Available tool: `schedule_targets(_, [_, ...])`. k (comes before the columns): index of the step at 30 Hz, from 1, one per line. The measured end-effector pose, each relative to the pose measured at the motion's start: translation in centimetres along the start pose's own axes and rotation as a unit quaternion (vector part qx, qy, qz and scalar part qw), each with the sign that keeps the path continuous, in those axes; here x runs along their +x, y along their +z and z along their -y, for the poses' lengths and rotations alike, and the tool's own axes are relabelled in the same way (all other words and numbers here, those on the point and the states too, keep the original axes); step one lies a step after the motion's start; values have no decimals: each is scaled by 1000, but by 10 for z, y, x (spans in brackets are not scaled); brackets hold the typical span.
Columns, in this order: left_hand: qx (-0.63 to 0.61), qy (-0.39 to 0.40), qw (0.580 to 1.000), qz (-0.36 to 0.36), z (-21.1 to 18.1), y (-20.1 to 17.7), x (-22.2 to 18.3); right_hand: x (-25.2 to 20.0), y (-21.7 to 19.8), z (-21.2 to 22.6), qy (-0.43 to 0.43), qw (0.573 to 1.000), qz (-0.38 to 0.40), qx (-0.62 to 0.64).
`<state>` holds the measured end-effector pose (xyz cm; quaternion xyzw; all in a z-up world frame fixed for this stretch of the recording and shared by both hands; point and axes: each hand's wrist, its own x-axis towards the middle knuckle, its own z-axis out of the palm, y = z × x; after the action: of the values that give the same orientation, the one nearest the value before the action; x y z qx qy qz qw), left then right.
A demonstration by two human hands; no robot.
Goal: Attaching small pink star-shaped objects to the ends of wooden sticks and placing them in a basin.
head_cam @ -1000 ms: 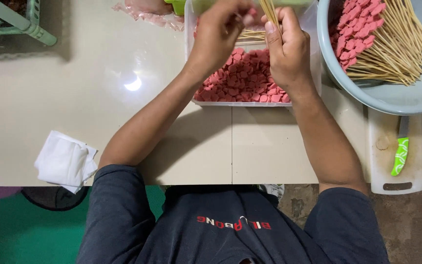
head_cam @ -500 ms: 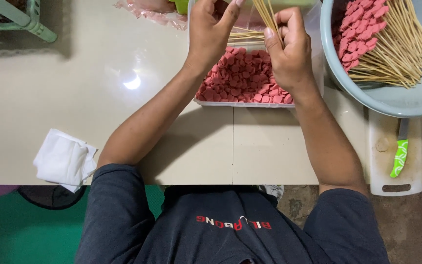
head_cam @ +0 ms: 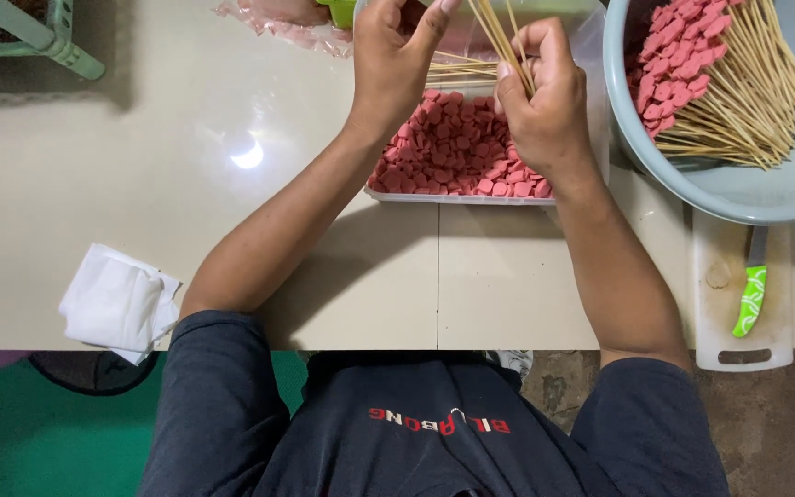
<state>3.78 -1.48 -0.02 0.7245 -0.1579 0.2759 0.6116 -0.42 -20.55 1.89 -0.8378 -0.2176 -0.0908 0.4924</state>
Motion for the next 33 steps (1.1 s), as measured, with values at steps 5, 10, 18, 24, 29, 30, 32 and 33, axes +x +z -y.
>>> schedule_targets(5, [-1, 1, 1000, 7, 2, 0, -2, 0, 0, 2, 1, 1000, 3, 16])
schedule_targets(10, [-29, -23, 999, 3, -8, 0, 0, 0, 0, 5, 8, 1000, 0, 22])
schedule_targets(18, [-26, 3, 1000, 4, -6, 0, 0, 0, 0, 4, -4, 1000, -1, 22])
schedule_targets(24, [-24, 9, 1000, 2, -6, 0, 0, 0, 0, 5, 0, 1000, -1, 17])
schedule_targets(29, [-23, 19, 1000, 5, -5, -1, 0, -1, 0, 5, 1, 1000, -4, 19])
schedule_targets(30, [-19, 24, 1000, 3, -4, 0, 0, -1, 0, 5, 1, 1000, -4, 15])
schedule_targets(32, [-22, 22, 1000, 3, -4, 0, 0, -1, 0, 3, 0, 1000, -7, 13])
schedule_targets(33, [-25, 20, 999, 4, -3, 0, 0, -1, 0, 3, -2, 1000, -11, 11])
